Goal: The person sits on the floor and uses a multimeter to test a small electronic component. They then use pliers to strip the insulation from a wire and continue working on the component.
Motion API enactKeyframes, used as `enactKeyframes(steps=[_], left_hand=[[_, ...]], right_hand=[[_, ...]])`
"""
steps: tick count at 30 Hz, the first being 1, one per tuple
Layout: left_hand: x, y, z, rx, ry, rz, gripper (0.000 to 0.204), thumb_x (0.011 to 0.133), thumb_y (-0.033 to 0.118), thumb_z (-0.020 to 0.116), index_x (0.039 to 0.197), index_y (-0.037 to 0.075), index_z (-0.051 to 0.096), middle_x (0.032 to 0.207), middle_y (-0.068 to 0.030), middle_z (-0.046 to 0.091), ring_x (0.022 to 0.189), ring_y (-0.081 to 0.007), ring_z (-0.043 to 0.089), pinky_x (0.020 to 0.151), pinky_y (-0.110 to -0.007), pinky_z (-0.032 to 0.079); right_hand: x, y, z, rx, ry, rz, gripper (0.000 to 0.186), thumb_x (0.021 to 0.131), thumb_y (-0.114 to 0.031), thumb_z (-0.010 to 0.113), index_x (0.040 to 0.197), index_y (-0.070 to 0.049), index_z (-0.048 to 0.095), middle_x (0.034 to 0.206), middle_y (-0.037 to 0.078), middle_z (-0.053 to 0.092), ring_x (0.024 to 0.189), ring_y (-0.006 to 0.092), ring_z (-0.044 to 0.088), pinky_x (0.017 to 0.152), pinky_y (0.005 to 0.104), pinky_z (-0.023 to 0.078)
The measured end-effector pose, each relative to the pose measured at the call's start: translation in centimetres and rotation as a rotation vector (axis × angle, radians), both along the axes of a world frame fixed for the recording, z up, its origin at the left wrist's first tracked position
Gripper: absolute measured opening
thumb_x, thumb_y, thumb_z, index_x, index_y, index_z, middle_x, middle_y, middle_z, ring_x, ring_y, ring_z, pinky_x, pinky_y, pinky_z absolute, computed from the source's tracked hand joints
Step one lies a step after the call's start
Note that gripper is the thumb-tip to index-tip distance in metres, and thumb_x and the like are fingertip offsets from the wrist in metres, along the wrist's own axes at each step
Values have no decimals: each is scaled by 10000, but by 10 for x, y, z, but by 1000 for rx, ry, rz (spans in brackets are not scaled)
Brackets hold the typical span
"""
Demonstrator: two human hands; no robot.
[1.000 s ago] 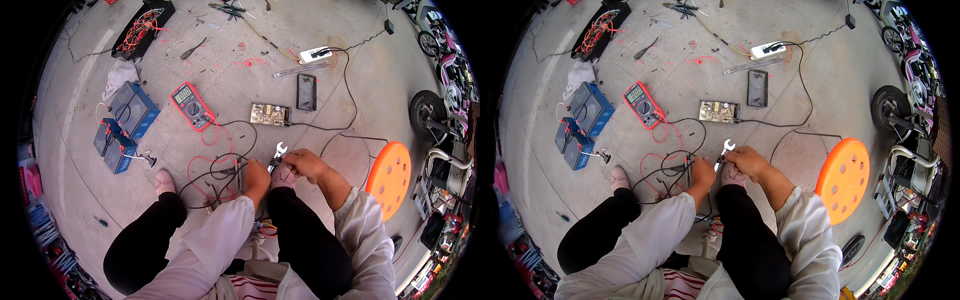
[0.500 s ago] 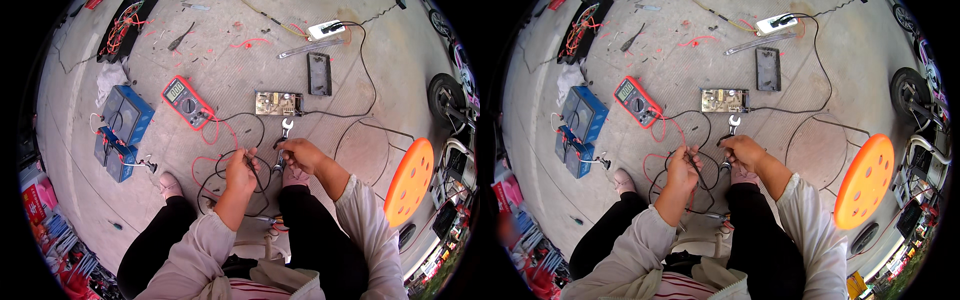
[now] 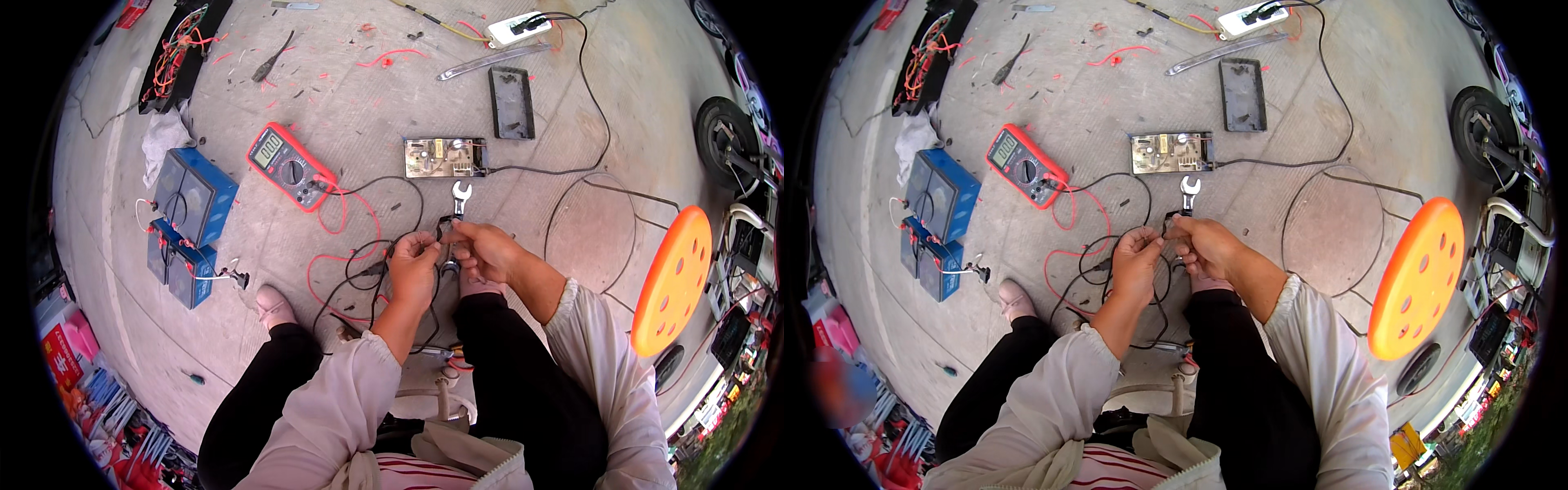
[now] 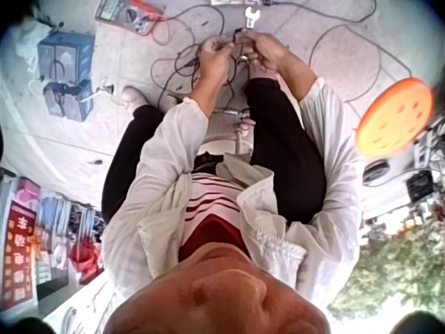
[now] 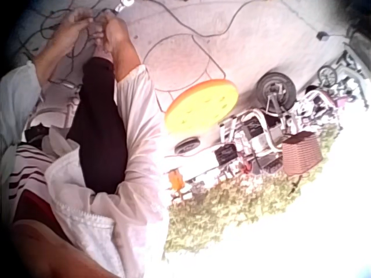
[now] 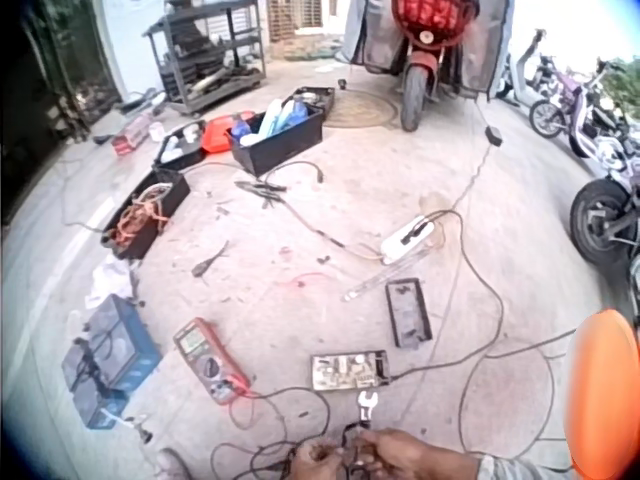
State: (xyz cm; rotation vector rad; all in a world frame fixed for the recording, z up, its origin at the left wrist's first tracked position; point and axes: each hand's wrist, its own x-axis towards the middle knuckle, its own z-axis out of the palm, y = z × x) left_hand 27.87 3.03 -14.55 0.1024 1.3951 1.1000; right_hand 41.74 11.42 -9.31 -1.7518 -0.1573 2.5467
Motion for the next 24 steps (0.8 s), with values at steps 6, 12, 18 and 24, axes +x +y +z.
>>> enactKeyframes(steps=[6, 12, 18, 24], left_hand=[[0, 5, -1, 207, 629, -351, 242, 829, -22, 647, 1058, 5, 573, 941, -75, 649, 876, -133, 608, 755, -273, 496], [-1, 13, 16, 273, 873, -445, 214, 802, 7, 668, 1003, 24, 596, 854, -85, 682, 701, -132, 621, 643, -282, 497], [0, 15, 17, 141, 828, -514, 180, 813, 2, 626, 983, 15, 573, 877, -129, 659, 743, -229, 648, 666, -311, 502], [-24, 12, -20, 144, 735, -386, 221, 819, 31, 637, 1024, -13, 570, 878, -104, 640, 781, -172, 617, 722, -285, 494]], right_hand=[[-1, 2, -3, -46, 46, -7, 418, 1000, -448, 422, 924, -74, 593, 633, -32, 390, 524, 96, 325, 484, 275, 312], [1, 1, -9, -24, 112, 2, 431, 985, -476, 442, 763, -113, 508, 610, -35, 383, 508, 96, 326, 464, 270, 302], [8, -2, -10, -4, 97, -4, 451, 971, -474, 478, 922, -45, 610, 614, -26, 428, 501, 98, 376, 457, 258, 331], [83, -75, -30, 584, -528, -51, 325, 965, -302, 526, 996, 8, 617, 636, 42, 540, 514, 142, 494, 501, 298, 422]])
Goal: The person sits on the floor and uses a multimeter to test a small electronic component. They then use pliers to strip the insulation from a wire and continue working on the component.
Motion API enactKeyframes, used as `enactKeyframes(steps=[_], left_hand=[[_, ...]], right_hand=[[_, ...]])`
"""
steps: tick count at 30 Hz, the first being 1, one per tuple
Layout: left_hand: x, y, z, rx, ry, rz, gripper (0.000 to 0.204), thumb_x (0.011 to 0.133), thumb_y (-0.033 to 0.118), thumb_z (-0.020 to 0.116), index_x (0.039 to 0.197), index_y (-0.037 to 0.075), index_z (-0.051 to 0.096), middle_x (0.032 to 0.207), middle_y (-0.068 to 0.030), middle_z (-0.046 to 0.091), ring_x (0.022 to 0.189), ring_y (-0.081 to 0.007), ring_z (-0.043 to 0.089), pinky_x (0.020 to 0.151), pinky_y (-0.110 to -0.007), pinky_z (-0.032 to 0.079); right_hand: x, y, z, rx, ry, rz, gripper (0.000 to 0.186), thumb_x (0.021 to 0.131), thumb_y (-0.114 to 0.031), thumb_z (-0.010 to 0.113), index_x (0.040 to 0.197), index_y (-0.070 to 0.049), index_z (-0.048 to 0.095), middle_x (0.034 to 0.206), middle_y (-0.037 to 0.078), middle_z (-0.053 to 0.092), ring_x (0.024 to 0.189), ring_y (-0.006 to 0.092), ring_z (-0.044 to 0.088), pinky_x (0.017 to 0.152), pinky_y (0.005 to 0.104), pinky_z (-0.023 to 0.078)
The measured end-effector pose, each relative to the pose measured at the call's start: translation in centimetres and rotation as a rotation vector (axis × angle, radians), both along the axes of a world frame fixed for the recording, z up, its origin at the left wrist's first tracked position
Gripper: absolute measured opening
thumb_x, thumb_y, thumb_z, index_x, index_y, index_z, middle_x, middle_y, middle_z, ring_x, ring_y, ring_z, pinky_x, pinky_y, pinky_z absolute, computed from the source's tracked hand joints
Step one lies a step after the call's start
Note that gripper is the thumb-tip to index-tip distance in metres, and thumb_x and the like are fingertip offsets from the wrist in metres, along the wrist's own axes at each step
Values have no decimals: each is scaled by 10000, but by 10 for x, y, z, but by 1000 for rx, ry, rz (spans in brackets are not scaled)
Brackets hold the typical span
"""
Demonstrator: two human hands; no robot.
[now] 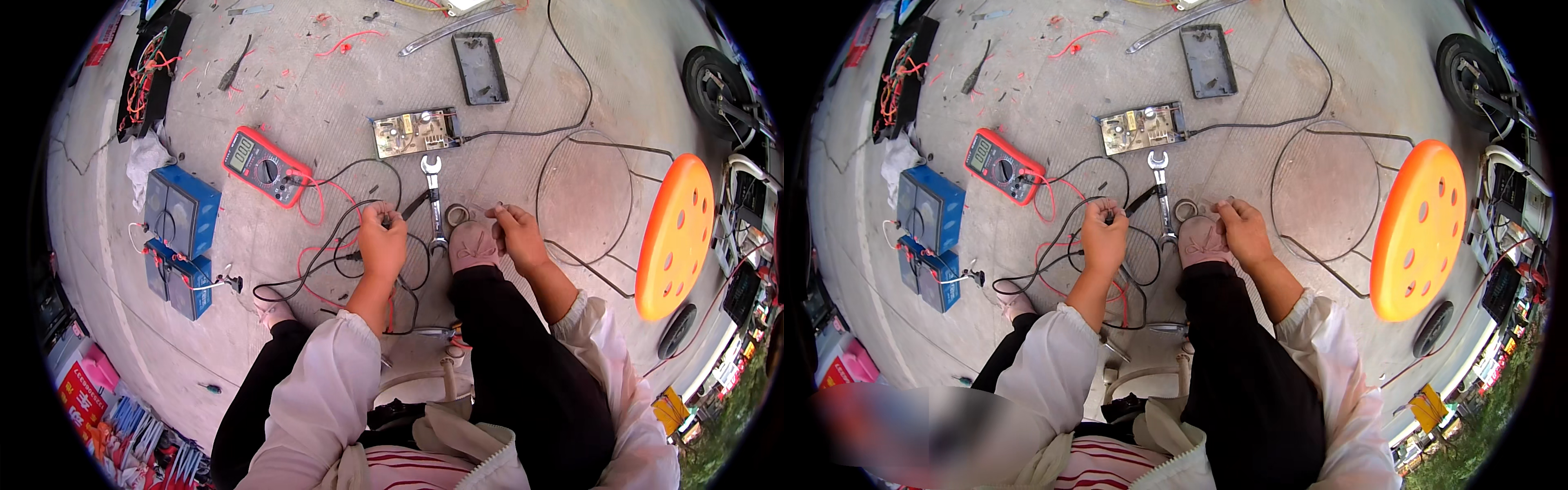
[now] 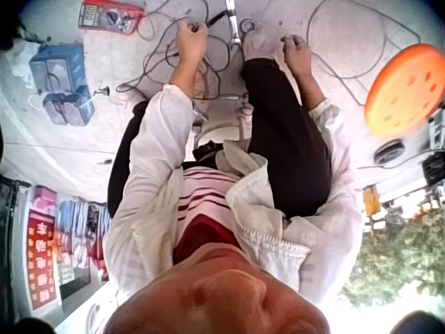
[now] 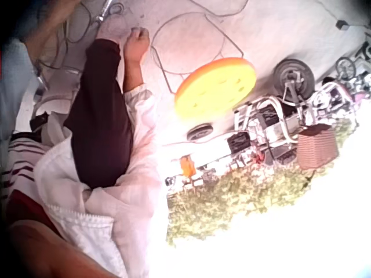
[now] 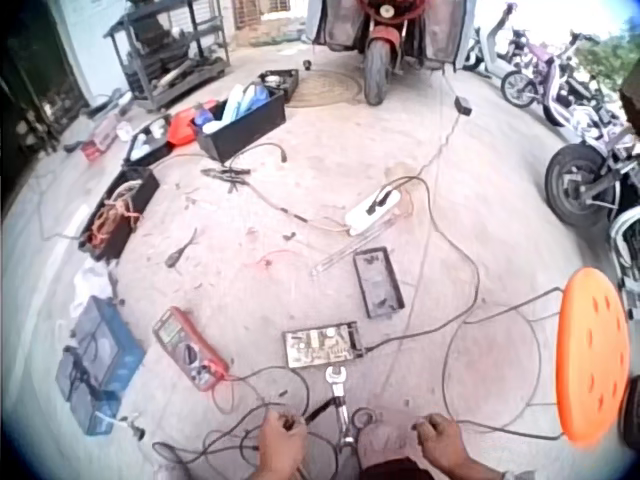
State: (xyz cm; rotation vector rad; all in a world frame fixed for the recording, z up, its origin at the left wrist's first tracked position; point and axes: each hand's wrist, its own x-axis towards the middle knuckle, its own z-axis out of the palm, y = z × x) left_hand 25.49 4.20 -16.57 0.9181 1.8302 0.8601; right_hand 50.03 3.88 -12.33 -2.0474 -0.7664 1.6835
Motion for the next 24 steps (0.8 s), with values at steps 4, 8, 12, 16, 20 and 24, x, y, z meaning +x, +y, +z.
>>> enactKeyframes(steps=[4, 8, 12, 16, 20, 24], left_hand=[[-13, 5, 3, -129, -190, 31, 255, 820, 39, 640, 1050, -37, 558, 940, -105, 632, 855, -155, 600, 760, -268, 478], [-1, 17, 11, -146, -283, -47, 289, 817, 46, 642, 1077, -44, 553, 978, -117, 624, 861, -163, 591, 763, -272, 471], [-31, -4, 12, -176, -149, -4, 301, 811, 54, 642, 1082, -44, 555, 983, -119, 624, 852, -152, 580, 740, -276, 467], [-19, 1, 18, -275, -194, -27, 306, 806, 62, 646, 1080, -42, 559, 1000, -125, 622, 871, -155, 577, 743, -288, 466], [-19, 1, 21, -309, -171, -25, 267, 840, 59, 635, 1078, -6, 535, 951, -55, 568, 653, -92, 477, 528, -244, 384], [-33, -2, 13, -288, -179, 0, 290, 842, 70, 634, 1099, -13, 527, 964, -53, 565, 655, -88, 474, 518, -234, 378]], right_hand=[[41, -156, 8, -81, -618, 427, 231, 951, -204, 527, 960, 13, 603, 809, 165, 698, 757, 279, 674, 686, 368, 494], [59, -301, 26, -547, -520, 674, 231, 946, -220, 531, 955, 2, 596, 795, 167, 690, 744, 290, 670, 668, 382, 492], [83, -340, 17, -635, -522, 825, 233, 941, -235, 534, 950, -9, 588, 781, 170, 681, 731, 301, 667, 650, 396, 490], [97, -357, 14, -652, -575, 763, 235, 935, -250, 538, 945, -20, 580, 767, 173, 673, 718, 312, 663, 632, 410, 488], [111, -345, -1, -657, -603, 758, 237, 930, -266, 541, 940, -31, 572, 753, 176, 665, 705, 322, 659, 614, 424, 485], [125, -333, -7, -653, -618, 795, 241, 925, -281, 545, 934, -42, 564, 740, 179, 656, 692, 333, 656, 596, 438, 483]])
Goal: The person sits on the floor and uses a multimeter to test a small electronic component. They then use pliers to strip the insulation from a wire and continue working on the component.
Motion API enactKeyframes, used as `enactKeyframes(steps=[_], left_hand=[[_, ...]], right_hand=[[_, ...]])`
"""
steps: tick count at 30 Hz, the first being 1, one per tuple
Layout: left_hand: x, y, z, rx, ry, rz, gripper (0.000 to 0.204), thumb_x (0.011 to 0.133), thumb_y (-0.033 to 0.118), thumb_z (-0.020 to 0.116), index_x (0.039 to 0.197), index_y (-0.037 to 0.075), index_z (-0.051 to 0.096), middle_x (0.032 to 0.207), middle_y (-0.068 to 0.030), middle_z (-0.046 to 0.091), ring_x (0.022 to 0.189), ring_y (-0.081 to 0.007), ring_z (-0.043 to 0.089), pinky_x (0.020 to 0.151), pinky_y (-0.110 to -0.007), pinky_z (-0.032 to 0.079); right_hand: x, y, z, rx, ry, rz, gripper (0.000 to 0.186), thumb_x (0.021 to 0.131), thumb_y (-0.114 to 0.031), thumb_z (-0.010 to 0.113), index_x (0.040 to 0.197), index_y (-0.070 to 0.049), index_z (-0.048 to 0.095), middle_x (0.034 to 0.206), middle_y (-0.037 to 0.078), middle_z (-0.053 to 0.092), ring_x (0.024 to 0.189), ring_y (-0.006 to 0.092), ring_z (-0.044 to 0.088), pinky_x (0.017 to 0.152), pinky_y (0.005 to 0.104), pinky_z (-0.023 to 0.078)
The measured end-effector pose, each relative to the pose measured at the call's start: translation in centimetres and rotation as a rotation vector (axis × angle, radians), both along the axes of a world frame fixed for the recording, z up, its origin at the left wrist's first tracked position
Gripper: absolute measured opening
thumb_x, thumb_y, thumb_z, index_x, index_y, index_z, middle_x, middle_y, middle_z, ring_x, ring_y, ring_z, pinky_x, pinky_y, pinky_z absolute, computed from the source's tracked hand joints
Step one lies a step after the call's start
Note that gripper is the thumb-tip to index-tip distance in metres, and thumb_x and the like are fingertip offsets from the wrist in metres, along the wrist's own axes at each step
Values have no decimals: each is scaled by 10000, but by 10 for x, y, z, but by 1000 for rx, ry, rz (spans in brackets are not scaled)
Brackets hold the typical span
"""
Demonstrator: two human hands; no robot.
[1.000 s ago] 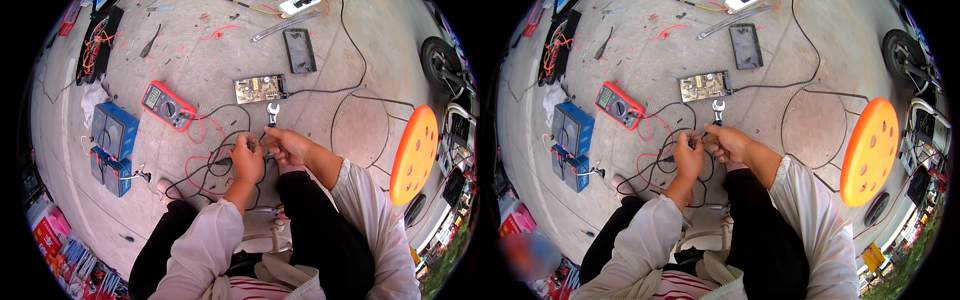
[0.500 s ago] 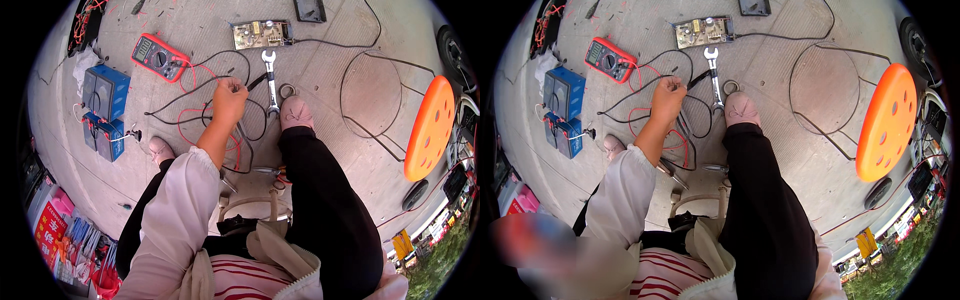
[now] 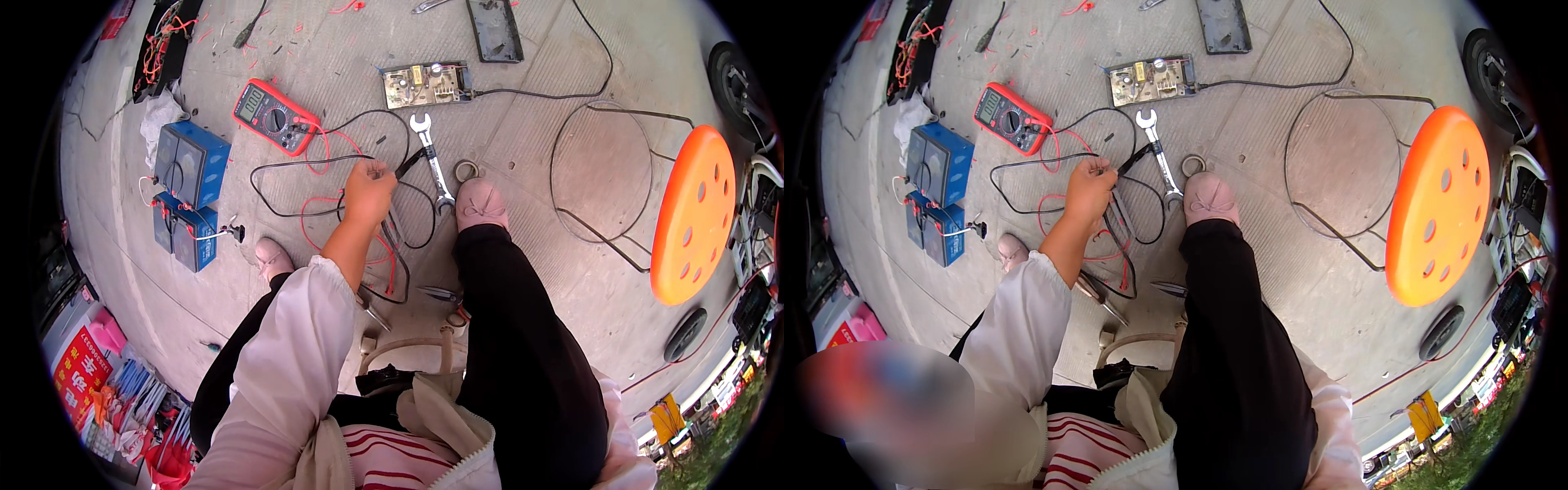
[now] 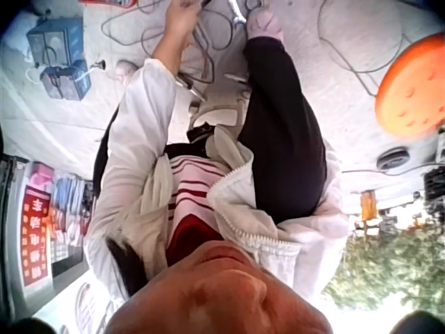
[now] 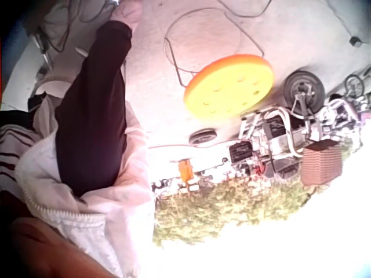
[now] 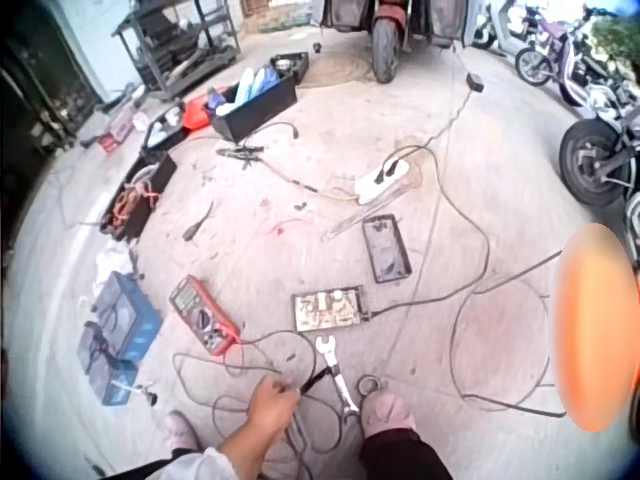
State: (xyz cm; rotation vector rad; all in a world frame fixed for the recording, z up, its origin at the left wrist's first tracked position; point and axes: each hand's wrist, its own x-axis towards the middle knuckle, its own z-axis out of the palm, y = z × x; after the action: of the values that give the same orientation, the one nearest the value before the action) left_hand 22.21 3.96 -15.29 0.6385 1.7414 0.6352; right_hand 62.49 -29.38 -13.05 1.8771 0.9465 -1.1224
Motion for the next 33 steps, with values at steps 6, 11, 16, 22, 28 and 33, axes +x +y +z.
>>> enactKeyframes(steps=[6, 11, 16, 22, 28, 33], left_hand=[[1, 13, 6, -19, -59, 29, 317, 842, 66, 630, 1127, -17, 519, 958, -47, 564, 661, -83, 478, 521, -224, 381], [5, 30, 17, -116, -126, 5, 318, 837, 46, 629, 1130, -13, 523, 908, -27, 558, 673, -80, 489, 528, -229, 387], [-10, 24, 12, -120, -171, 62, 333, 809, 76, 644, 1112, -2, 530, 930, -53, 567, 620, -100, 479, 479, -258, 373], [-7, 31, 14, -124, -246, 102, 311, 815, -19, 610, 1105, -36, 498, 827, -40, 524, 633, -97, 488, 477, -224, 370], [-4, 34, 20, -160, -322, 151, 319, 819, -32, 595, 1117, -46, 484, 844, -50, 523, 645, -101, 482, 489, -223, 376], [-8, 32, 15, -155, -362, 159, 365, 810, 23, 637, 1147, -48, 514, 798, -35, 539, 637, -99, 501, 513, -236, 401]], right_hand=[[15, -2, 10, 4, -45, 31, 247, 917, -304, 550, 927, -58, 552, 719, 183, 644, 673, 350, 650, 568, 459, 480], [-7, 66, 72, 559, -55, 19, 232, 884, -248, 619, 996, -64, 531, 704, 157, 626, 634, 344, 640, 538, 465, 480], [-69, 252, 96, 688, 588, -419, 383, 898, -346, 674, 809, -33, 472, 648, 58, 499, 548, 172, 485, 519, 319, 429], [-139, 341, 56, -164, 1129, -635, 793, 841, -838, 209, 778, -90, 464, 627, 4, 427, 531, 126, 446, 522, 264, 411], [-161, 337, 24, -436, 1068, -838, 840, 774, -900, 205, 771, -96, 451, 624, 9, 408, 554, 166, 437, 593, 334, 442], [-182, 326, 5, -381, 1140, -930, 840, 759, -912, 209, 772, -102, 434, 628, 9, 401, 559, 176, 429, 609, 342, 453]])
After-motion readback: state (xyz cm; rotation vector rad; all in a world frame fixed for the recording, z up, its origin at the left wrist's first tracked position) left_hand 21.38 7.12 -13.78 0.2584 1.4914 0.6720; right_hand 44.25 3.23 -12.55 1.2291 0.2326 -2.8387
